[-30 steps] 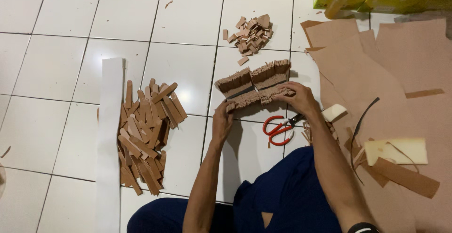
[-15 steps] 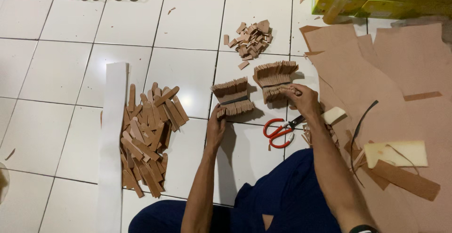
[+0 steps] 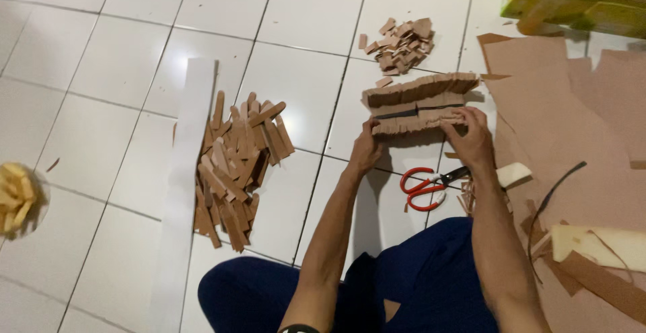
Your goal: The person sits on the floor and assembles small wooden pieces by placing them onto a white adhesive strip. They use scissors to cut the white strip to length and then arrange the wooden pieces in a row along the strip.
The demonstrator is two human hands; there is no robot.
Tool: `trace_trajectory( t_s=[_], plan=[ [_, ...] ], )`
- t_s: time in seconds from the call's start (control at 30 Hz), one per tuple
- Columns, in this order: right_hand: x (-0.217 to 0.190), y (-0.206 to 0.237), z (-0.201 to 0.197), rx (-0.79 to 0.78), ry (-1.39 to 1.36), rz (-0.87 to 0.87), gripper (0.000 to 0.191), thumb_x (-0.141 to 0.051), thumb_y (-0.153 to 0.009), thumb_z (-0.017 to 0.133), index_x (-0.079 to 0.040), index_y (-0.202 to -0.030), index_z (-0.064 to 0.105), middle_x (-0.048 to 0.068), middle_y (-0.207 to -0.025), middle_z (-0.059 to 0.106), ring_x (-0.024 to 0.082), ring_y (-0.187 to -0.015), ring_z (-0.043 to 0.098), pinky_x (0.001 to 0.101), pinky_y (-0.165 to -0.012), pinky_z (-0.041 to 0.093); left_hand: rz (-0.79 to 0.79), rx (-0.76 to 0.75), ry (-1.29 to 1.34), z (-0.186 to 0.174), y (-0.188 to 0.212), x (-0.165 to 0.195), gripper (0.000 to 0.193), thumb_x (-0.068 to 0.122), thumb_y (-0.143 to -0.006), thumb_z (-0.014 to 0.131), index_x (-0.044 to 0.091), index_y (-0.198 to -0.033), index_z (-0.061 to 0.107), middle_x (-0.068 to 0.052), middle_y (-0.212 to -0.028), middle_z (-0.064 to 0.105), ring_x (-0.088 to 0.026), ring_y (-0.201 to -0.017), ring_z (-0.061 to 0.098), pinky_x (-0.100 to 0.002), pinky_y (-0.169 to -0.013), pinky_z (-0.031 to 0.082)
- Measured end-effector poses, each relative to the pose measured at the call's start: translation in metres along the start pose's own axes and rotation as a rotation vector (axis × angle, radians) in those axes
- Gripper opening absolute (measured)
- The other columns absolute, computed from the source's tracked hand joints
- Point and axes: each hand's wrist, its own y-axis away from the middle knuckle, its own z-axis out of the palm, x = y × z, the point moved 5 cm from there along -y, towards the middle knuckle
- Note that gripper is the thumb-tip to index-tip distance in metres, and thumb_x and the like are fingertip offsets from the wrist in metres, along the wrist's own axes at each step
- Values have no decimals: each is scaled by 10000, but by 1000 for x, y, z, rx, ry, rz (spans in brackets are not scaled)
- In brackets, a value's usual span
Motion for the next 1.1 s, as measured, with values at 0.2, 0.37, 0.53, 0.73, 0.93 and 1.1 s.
trace_trajectory(
  t_s=[0.2,0.37,0.53,0.73,0.93,1.1],
  plan=[
    [-35,10,2,285,51,-112,389,-238,-981,806,-14,-1266,663,230,-1470,491,393,-1322,554,468,-1079,487,-115,23,-63,-42,41,-16,638,-36,-900,530,-9,-1483,273,-361,-1268,610,-501,-1151,631,-516,-996,516],
    [-93,37,34,201,-100,-249,233,-171,-1036,779,-3,-1178,700,156,-1250,678,318,-1219,652,449,-1058,537,-170,-103,-210,-122,126,-24,563,101,-899,677,4,-1397,432,-320,-1094,687,-466,-1014,675,-518,-886,544],
    [-131,86,100,-227,-150,-166,311,-241,-948,767,-16,-1158,726,166,-1159,690,297,-799,674,409,-779,549,-322,57,-424,-257,201,-33,561,233,-840,716,20,-1331,549,-223,-1055,731,-405,-922,696,-504,-834,548],
    [-102,109,119,-208,-53,-115,349,-319,-947,804,-19,-1107,730,176,-1067,698,306,-930,692,427,-814,544,-827,327,-657,-407,307,-75,329,177,-893,695,28,-1186,674,-247,-1175,693,-420,-1101,648,-494,-973,524],
    [-42,91,91,29,207,372,656,-312,-852,877,34,-1301,547,296,-1312,541,458,-1138,594,530,-982,479,-1254,579,-621,-441,443,-93,1121,313,-708,936,4,-1536,248,-173,-1617,274,-462,-1455,293,-572,-1102,305],
    [-45,97,83,58,196,456,1079,-220,-765,903,181,-1511,234,417,-1349,432,535,-1206,505,559,-979,460,-1275,303,-769,-459,448,-88,830,508,-710,912,-7,-1310,660,-227,-1418,595,-365,-1291,600,-453,-1076,511]
  ],
)
